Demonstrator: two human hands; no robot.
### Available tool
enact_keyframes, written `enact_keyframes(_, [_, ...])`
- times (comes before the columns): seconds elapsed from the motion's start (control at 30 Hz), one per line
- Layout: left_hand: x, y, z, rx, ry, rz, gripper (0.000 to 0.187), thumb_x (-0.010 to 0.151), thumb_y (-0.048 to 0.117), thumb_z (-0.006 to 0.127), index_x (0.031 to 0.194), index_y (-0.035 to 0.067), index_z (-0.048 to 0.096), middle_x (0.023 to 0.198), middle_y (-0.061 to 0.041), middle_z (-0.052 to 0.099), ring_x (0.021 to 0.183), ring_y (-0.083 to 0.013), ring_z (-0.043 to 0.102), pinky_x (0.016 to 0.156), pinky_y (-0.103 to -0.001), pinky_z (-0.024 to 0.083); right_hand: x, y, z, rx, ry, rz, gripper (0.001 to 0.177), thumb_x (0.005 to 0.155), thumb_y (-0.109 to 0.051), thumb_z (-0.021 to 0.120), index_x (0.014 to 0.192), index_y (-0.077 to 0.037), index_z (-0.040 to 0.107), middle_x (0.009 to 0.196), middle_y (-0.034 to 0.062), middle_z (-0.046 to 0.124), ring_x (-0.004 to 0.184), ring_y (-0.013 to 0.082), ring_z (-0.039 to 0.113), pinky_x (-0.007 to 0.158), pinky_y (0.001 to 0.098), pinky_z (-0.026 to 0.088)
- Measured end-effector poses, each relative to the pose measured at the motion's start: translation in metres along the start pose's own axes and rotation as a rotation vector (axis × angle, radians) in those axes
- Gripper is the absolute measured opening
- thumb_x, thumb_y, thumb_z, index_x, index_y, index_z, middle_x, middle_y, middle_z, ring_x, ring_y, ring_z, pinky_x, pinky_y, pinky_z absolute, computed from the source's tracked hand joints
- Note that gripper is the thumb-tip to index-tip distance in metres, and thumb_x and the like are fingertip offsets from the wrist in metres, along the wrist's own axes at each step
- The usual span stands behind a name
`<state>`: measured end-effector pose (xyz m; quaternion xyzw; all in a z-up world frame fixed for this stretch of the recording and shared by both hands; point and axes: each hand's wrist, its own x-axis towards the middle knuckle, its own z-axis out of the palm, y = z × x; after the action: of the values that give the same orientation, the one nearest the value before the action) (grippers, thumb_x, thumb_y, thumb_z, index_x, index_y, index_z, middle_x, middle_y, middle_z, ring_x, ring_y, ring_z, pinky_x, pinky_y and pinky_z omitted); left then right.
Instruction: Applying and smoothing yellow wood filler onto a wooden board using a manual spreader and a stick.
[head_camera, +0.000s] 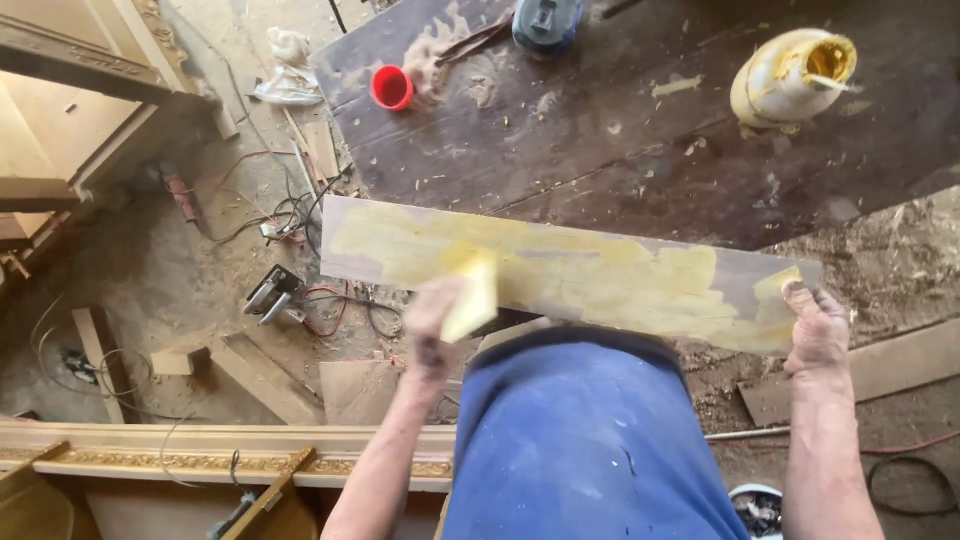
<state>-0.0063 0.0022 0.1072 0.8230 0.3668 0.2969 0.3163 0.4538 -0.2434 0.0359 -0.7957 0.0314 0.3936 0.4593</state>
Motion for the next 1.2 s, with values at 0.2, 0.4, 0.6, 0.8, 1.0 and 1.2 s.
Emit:
enact_keyframes(0.2, [0.002,0.028,0.028,0.669,0.196,0.066,0.027,0.104,0.012,0.05,0.108,-0.001,0.074,0.099,-0.021,0.074,0.084,-0.0339,0.068,0.069,-0.041,0.058,0.036,0.043,-0.017,-0.003,0.008,-0.156,0.02,0.101,-0.039,0.077,0.112,-0.023,0.069,0.11,-0.0088,0.07,0.105,0.0048,0.065,0.094,0.0211,0.052])
enact_keyframes(0.4, [0.0,0.017,-0.01,0.006,0.103,-0.114,0.021,0.098,0.006,0.059,0.113,0.004,0.073,0.108,-0.015,0.075,0.096,-0.0296,0.073,0.083,-0.038,0.061,0.011,0.013,-0.006,-0.072,0.027,-0.066,0.025,0.099,-0.039,0.075,0.113,-0.021,0.065,0.117,-0.0063,0.068,0.119,0.0139,0.061,0.112,0.0383,0.046])
enact_keyframes(0.6, [-0.017,-0.036,-0.045,0.274,0.426,-0.391,0.024,0.103,0.018,0.067,0.117,-0.001,0.072,0.105,-0.023,0.072,0.086,-0.0293,0.073,0.061,-0.037,0.069,0.017,0.022,-0.013,-0.066,0.017,-0.154,0.017,0.104,-0.038,0.075,0.114,-0.025,0.069,0.108,-0.0131,0.069,0.103,0.0014,0.063,0.095,0.0182,0.05])
enact_keyframes(0.8, [-0.015,0.026,0.032,0.368,0.134,-0.025,0.043,0.086,-0.002,0.042,0.114,0.0,0.074,0.108,-0.021,0.074,0.095,-0.038,0.072,0.079,-0.046,0.06,0.006,0.006,-0.004,-0.019,0.03,-0.045,0.025,0.103,-0.048,0.075,0.118,-0.028,0.07,0.108,-0.0117,0.07,0.097,0.0074,0.07,0.08,0.0274,0.061])
enact_keyframes(1.0, [-0.034,-0.064,-0.023,0.418,0.422,-0.055,0.069,0.075,0.013,0.098,0.135,0.007,0.064,0.123,-0.023,0.067,0.106,-0.0368,0.066,0.076,-0.044,0.067,0.018,0.021,-0.014,-0.135,0.035,-0.058,0.027,0.105,-0.05,0.072,0.119,-0.027,0.067,0.113,-0.0136,0.068,0.104,0.0061,0.064,0.087,0.0268,0.052])
enact_keyframes(1.2, [-0.041,-0.051,-0.031,0.582,0.284,0.082,0.032,0.107,0.008,0.048,0.124,0.0,0.073,0.135,-0.016,0.067,0.129,-0.036,0.062,0.121,-0.055,0.034,0.0,0.001,-0.003,-0.202,0.123,-0.114,0.025,0.105,-0.044,0.074,0.12,-0.025,0.069,0.113,-0.013,0.069,0.11,0.0049,0.061,0.1,0.0276,0.044])
